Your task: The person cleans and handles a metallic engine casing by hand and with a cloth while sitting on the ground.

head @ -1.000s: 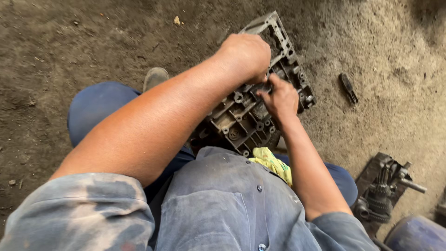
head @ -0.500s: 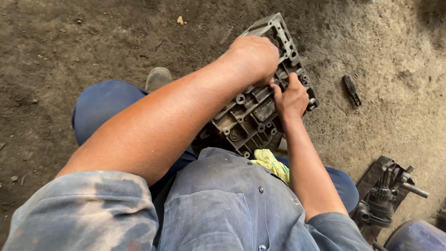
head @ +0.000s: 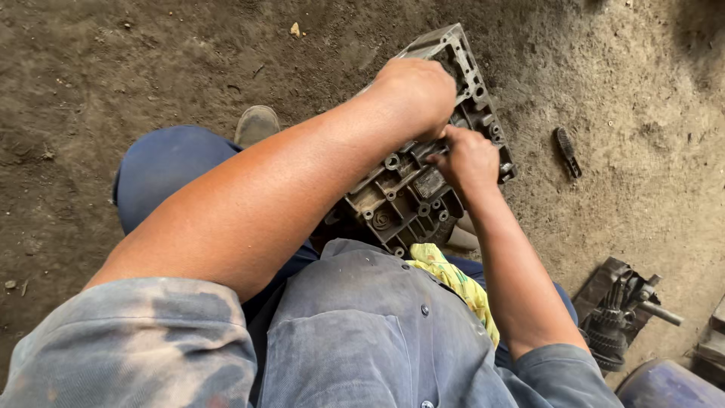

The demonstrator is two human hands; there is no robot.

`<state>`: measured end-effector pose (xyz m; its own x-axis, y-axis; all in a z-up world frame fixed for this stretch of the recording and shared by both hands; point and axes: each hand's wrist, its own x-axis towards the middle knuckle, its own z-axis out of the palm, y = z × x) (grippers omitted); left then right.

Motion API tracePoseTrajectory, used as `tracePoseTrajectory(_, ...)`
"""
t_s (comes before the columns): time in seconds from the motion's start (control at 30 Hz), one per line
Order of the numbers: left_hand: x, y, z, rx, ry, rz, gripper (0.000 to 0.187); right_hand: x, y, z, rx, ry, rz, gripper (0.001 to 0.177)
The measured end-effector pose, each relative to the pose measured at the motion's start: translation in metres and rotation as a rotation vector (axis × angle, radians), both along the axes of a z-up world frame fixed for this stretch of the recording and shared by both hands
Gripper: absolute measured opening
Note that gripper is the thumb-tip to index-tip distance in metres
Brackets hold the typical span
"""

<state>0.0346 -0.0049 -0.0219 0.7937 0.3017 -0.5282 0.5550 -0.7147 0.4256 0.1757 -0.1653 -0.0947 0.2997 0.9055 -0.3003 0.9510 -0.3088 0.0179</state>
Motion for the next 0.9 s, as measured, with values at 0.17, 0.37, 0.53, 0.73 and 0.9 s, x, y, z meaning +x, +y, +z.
tracePoseTrajectory(0.17,-0.001,0.0,0.005,-0.012,0.008,0.015,0.039,-0.008,0.005,-0.008,-0.157,-0.088,-0.114,0.051)
tracePoseTrajectory(0.37,-0.007,0.0,0.011,0.002,-0.026,0.022,0.046,0.0,-0.008,-0.007,0.078,-0.063,-0.21,0.043)
tracePoseTrajectory(0.53,-0.006,0.0,0.009,-0.009,0.015,-0.023,0.038,0.007,-0.012,-0.013,0.078,-0.029,-0.227,0.043)
tracePoseTrajectory(0.73,-0.002,-0.005,0.005,0.046,-0.042,-0.025,0.048,-0.001,-0.02,-0.015,0.188,0.11,-0.221,0.045)
tracePoseTrajectory(0.9,0.0,-0.004,0.0,0.017,0.0,-0.008,0.039,-0.007,-0.019,-0.008,0.214,0.076,-0.22,0.039)
